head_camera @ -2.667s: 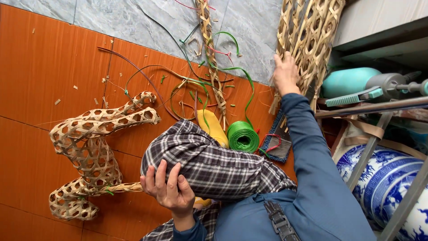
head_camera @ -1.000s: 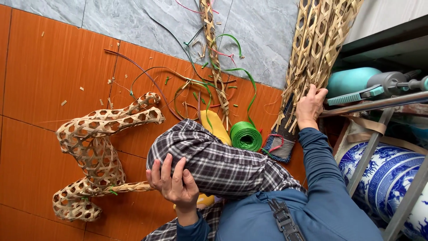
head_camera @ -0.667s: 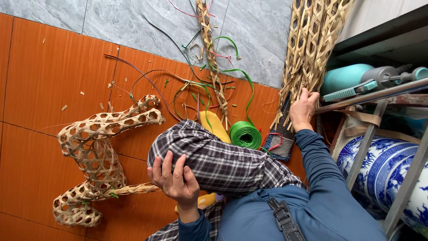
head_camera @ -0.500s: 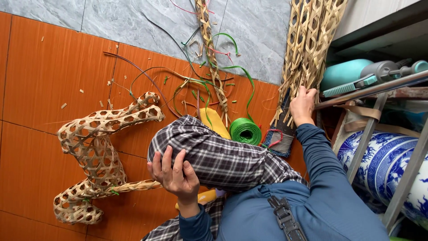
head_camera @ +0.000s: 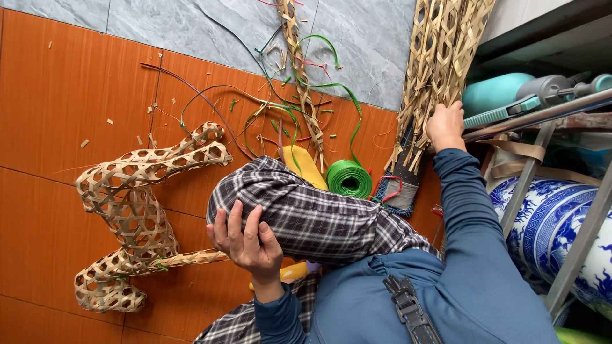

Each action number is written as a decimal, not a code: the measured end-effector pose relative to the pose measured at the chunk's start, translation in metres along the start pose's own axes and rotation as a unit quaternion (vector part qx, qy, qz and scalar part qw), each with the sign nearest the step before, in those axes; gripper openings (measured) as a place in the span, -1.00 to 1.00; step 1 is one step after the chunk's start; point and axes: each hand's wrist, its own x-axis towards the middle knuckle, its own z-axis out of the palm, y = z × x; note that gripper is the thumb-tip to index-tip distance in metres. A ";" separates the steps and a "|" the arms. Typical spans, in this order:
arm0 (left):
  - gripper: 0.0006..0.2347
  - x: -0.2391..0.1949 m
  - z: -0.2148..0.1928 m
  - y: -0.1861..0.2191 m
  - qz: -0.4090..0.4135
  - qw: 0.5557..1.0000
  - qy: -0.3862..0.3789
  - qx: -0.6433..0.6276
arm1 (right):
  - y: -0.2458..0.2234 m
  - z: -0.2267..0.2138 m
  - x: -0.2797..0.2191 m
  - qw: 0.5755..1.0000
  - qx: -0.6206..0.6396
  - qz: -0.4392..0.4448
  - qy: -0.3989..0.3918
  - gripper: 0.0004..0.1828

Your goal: Assembling and trimming woven bamboo animal figures using scissors and string

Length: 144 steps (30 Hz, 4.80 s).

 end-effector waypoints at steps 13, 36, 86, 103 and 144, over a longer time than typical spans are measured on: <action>-0.73 -0.001 -0.005 0.002 -0.009 1.000 -0.015 -0.001 | -0.030 -0.032 -0.030 0.979 0.204 0.012 -0.008 -0.57; -0.72 0.001 -0.004 0.001 -0.005 1.000 -0.011 0.004 | -0.039 -0.011 -0.008 0.964 -0.039 -0.086 0.249 -0.59; -0.10 -0.020 -0.251 -0.183 -0.463 0.850 0.248 -0.054 | -0.514 -0.235 -0.318 0.593 0.102 -0.798 0.038 -0.65; -0.44 -0.017 -0.300 -0.142 -0.492 0.836 0.137 -0.201 | -0.528 -0.222 -0.299 0.631 0.050 -0.775 -0.003 -0.80; -0.61 -0.446 -0.328 -0.069 -0.859 0.416 -0.221 0.201 | -0.532 -0.197 -0.275 0.620 0.090 -0.769 0.124 -0.73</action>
